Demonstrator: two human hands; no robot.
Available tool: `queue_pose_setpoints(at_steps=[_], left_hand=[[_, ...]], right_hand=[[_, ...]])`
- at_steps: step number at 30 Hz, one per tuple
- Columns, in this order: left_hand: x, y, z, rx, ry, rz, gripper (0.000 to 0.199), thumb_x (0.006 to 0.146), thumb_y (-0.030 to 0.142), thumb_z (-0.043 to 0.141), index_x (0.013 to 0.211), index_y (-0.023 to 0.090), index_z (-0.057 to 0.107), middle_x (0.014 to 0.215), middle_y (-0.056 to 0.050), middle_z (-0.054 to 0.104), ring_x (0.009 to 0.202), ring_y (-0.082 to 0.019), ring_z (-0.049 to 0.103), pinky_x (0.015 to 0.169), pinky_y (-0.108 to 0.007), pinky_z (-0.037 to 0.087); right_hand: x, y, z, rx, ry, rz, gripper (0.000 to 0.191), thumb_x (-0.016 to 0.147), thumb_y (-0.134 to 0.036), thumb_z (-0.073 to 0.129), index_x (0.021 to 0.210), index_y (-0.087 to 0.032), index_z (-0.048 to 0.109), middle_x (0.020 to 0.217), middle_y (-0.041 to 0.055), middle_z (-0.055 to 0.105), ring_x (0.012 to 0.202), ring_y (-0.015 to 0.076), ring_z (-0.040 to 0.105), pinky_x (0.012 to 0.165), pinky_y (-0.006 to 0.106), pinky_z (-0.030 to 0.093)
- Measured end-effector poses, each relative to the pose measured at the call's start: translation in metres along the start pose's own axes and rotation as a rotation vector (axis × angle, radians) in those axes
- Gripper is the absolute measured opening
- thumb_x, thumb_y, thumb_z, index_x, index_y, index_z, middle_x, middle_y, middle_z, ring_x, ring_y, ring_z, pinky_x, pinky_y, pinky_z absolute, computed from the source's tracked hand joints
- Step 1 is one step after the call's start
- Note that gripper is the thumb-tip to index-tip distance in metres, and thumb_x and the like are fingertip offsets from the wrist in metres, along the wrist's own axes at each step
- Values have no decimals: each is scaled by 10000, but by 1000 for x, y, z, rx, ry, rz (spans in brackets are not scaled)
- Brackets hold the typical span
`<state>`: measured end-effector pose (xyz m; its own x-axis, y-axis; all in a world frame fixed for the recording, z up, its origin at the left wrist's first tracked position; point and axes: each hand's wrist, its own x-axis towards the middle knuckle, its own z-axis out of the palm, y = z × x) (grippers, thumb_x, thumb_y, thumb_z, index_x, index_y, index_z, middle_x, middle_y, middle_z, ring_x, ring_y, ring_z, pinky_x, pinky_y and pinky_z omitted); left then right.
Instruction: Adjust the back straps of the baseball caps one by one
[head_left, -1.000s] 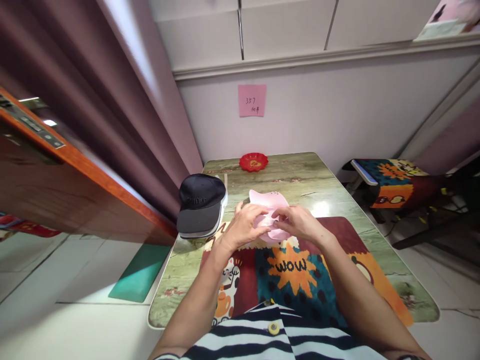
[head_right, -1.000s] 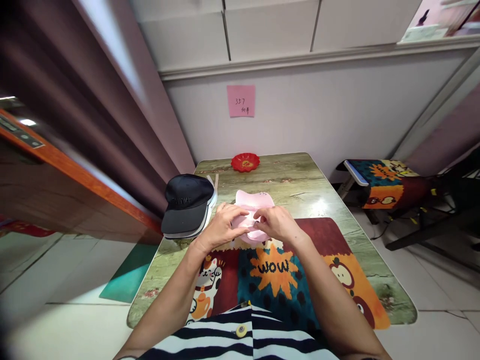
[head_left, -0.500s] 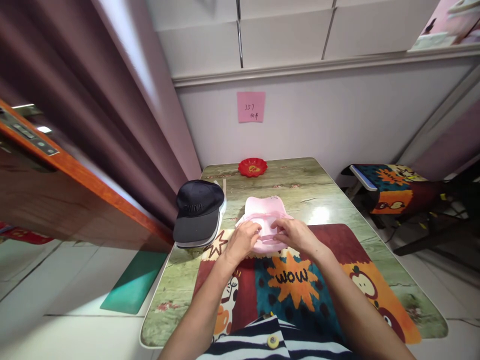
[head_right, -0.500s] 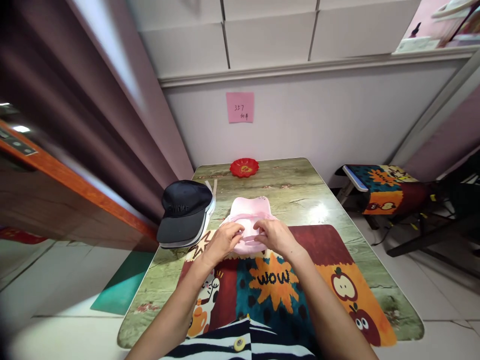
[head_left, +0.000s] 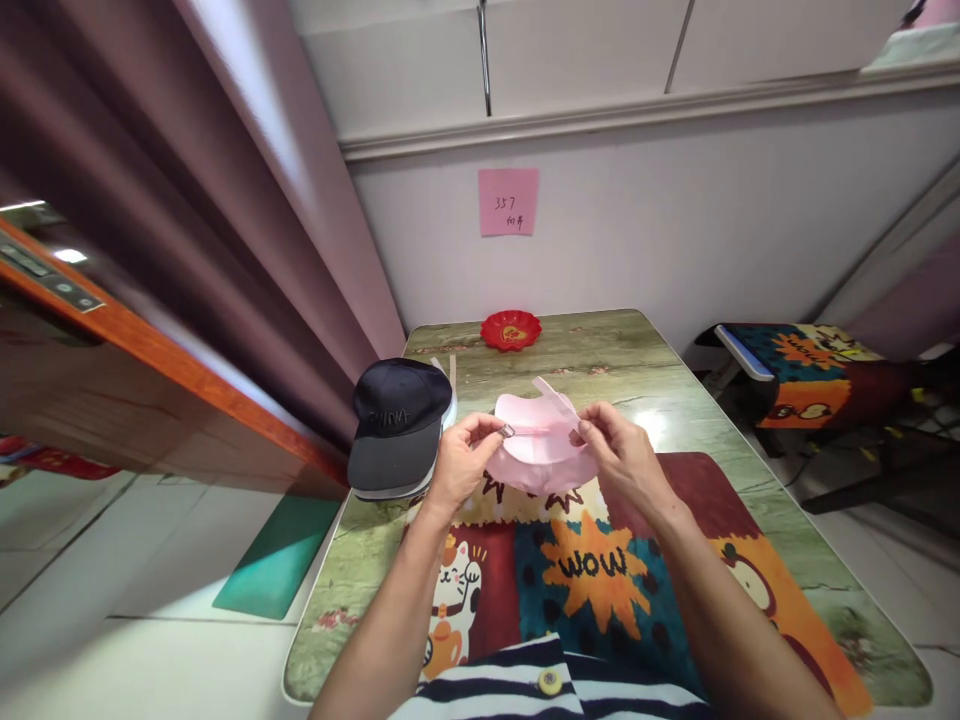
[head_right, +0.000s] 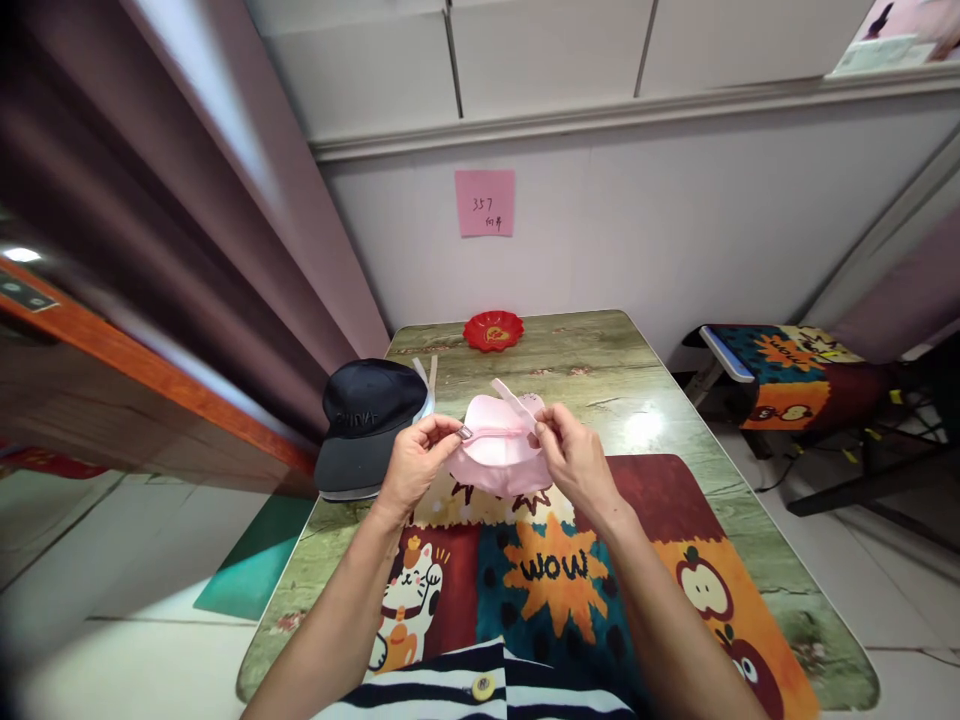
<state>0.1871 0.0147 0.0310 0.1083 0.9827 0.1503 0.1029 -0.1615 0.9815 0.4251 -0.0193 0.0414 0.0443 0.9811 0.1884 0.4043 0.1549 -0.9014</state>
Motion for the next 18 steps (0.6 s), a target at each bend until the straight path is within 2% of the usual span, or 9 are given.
queue_pose_setpoints(at_steps=[3,6,9,12,15,18], left_hand=[[9,9,8,-38,1,-7,79,752,196,710,820,157,707,830,-33,727,781,-138,661,774,-245,509],[15,10,20,-112,9,-42,123,721,205,745,823,156,695,820,-30,723,773,-138,665,766,-244,506],[19,10,30,-204,9,-116,231,680,234,803,851,156,668,772,-14,710,716,-129,660,710,-228,493],[18,13,33,-265,-17,-167,281,662,251,829,855,152,650,752,-5,704,696,-118,659,691,-213,481],[15,19,33,-305,-35,-171,313,665,258,836,884,157,636,742,6,703,707,-116,670,704,-210,485],[12,23,34,-282,-71,-148,313,692,262,818,920,165,627,767,-6,721,751,-148,701,734,-239,509]], right_hand=[[10,-5,0,204,-54,20,177,940,-386,551,921,-215,590,767,18,682,741,180,644,708,282,472],[21,0,11,322,-84,33,250,903,-448,617,857,-203,595,706,-6,616,673,156,586,663,269,452],[27,5,20,337,-94,23,340,866,-509,662,758,-192,607,672,-6,584,635,143,541,617,264,423],[27,2,21,375,-61,26,359,835,-545,690,810,-189,645,721,16,639,686,162,590,651,275,459],[25,-7,16,376,-40,16,373,836,-562,688,844,-190,665,738,31,670,712,176,619,667,282,480],[24,-11,15,301,-71,-14,379,869,-555,657,808,-183,696,699,31,663,677,170,599,645,278,462]])
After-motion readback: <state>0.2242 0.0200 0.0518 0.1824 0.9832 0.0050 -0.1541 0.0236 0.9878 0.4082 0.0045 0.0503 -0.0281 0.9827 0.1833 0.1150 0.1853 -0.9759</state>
